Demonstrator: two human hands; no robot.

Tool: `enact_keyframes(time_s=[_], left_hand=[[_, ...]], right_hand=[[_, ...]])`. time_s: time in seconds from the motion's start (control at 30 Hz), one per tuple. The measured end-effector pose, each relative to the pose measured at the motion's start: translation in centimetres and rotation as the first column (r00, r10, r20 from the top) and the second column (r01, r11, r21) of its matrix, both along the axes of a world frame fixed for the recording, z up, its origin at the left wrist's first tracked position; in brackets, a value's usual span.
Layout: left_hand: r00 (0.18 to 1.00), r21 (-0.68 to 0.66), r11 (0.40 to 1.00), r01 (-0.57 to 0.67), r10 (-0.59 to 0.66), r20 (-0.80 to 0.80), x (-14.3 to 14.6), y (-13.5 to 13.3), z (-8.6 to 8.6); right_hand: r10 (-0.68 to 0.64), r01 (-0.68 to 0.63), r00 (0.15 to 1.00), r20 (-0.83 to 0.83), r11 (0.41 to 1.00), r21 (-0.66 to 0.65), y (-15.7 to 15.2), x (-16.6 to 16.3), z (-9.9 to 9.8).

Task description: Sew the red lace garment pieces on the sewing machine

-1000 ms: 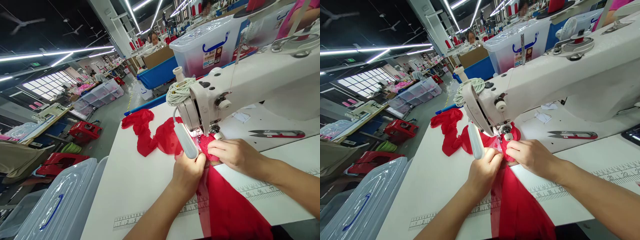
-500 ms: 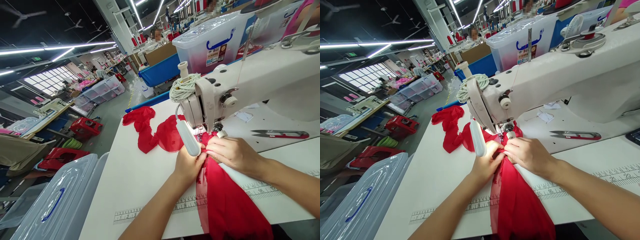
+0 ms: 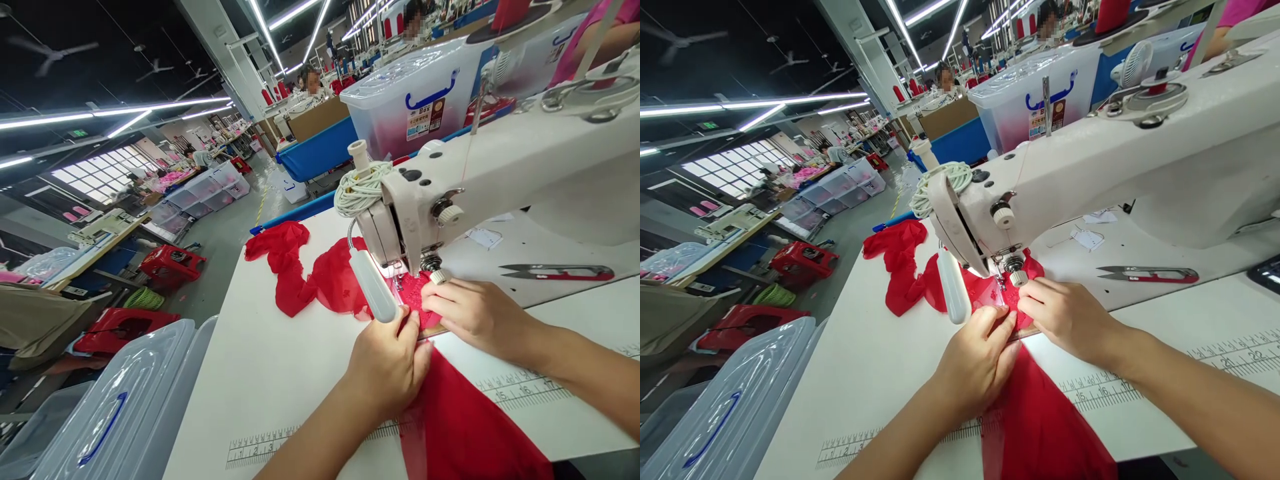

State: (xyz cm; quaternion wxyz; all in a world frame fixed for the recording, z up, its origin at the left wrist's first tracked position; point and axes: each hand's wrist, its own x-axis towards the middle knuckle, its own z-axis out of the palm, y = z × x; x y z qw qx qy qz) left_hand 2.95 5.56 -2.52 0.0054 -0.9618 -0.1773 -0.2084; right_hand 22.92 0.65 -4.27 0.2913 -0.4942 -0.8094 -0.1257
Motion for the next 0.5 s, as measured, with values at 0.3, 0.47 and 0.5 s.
enact_keyframes(time_s=[0.3,0.47,0.5], left_hand=[[0.998,0.131,0.991,-0.024,0.018,0.052,0.0,-1.4,-0.8],[0.998,0.207,0.977,-0.057,0.050,0.035,0.1,-1.4,-1.3],[0.998,0.212,0.976,-0.059,0.054,0.026,0.0,-1.3,-1.3]], right_hand=[[0.016,-0.017,0.999,-0.031,1.000,-0.024,0.1,0.1,-0.3],[0.003,-0.005,0.999,-0.052,1.000,-0.030,0.2,0.1,-0.5],[-0.006,0.005,0.998,-0.058,1.000,-0.026,0.3,0.1,-0.6]])
